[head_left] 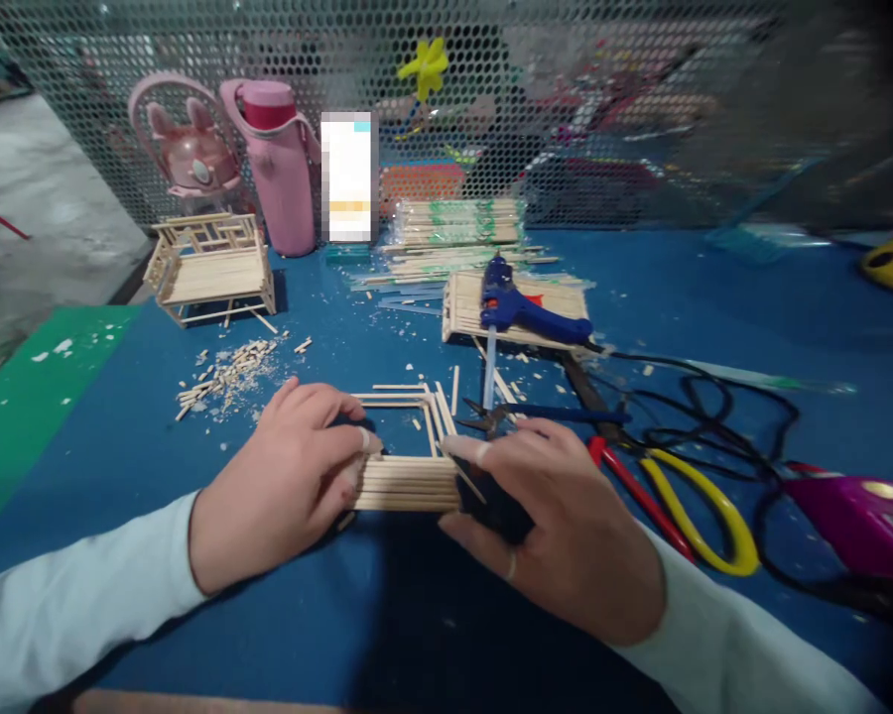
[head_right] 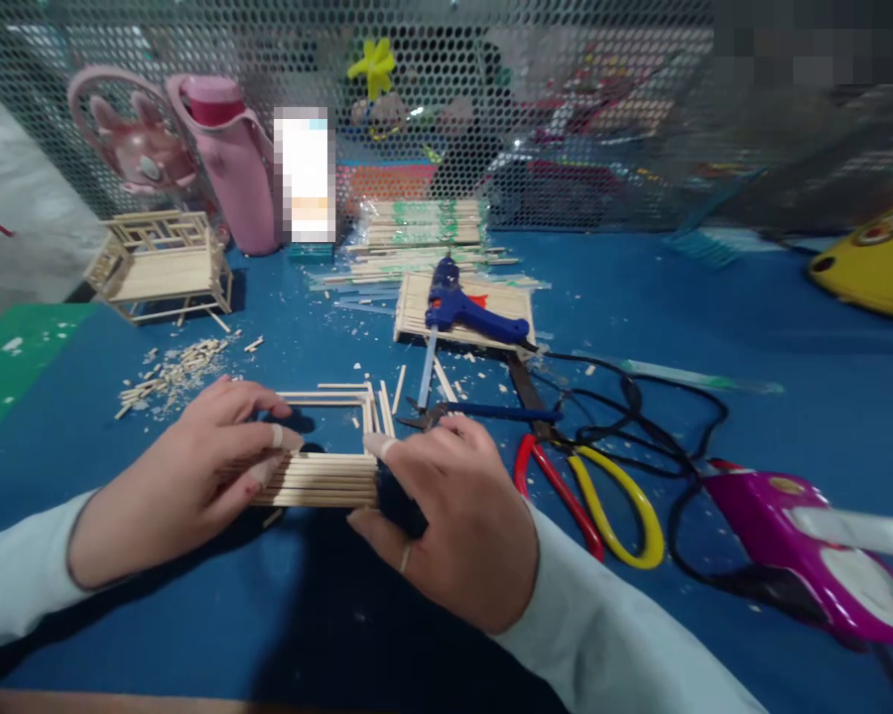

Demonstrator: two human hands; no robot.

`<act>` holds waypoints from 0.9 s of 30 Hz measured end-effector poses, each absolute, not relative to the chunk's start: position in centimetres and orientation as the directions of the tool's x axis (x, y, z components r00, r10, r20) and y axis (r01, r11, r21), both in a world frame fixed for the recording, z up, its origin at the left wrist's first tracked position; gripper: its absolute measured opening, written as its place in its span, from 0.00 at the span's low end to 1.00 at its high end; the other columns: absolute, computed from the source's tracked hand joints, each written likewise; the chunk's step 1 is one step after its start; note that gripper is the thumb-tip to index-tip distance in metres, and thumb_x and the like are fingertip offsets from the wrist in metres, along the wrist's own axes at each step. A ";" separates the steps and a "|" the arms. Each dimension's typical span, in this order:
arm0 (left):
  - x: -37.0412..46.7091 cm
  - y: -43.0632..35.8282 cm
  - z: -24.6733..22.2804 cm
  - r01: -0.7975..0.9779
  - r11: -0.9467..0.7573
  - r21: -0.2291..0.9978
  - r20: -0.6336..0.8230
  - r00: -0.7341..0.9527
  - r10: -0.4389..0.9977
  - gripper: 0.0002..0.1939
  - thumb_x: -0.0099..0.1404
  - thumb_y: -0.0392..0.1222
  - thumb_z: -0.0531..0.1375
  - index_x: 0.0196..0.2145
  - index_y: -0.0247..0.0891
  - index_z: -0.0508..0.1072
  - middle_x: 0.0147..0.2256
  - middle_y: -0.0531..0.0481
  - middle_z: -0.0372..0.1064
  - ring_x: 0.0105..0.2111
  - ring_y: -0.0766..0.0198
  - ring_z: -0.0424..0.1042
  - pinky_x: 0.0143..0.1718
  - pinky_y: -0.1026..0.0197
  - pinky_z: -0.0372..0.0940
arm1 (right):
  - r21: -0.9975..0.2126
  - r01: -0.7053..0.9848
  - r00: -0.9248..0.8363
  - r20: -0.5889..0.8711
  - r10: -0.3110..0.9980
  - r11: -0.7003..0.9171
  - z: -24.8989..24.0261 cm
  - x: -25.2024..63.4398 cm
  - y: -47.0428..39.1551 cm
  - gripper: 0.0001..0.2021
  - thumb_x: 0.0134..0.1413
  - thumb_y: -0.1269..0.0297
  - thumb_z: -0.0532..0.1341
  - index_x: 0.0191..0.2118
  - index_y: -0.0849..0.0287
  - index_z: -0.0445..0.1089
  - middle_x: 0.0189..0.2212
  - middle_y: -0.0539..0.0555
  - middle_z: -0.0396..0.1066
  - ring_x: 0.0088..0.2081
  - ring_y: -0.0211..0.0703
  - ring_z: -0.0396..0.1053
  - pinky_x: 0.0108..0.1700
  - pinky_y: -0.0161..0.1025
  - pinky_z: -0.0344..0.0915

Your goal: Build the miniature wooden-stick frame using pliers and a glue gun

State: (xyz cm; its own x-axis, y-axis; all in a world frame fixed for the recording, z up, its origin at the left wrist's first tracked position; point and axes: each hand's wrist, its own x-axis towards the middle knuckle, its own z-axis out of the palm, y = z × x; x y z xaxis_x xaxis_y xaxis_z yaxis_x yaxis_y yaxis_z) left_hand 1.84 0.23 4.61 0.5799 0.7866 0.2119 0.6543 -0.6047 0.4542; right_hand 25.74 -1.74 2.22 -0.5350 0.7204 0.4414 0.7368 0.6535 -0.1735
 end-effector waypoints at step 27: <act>-2.5 0.4 2.3 0.342 0.497 0.798 -0.587 0.249 0.770 0.22 0.51 0.60 0.63 0.26 0.35 0.69 0.19 0.56 0.65 0.18 0.73 0.62 0.20 0.71 0.60 | -0.198 0.809 -0.430 0.443 0.786 0.554 1.2 25.6 -2.0 0.15 0.48 0.51 0.62 0.34 0.57 0.64 0.26 0.50 0.74 0.28 0.44 0.71 0.46 0.50 0.56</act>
State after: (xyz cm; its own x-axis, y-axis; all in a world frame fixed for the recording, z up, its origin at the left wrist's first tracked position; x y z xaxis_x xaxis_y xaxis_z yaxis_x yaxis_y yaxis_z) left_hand -2.49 0.39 2.34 0.2492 0.7704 -0.5868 0.3424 0.4967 0.7975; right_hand 25.56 -2.00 1.16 -0.4305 0.7864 0.4430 0.8087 0.5540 -0.1976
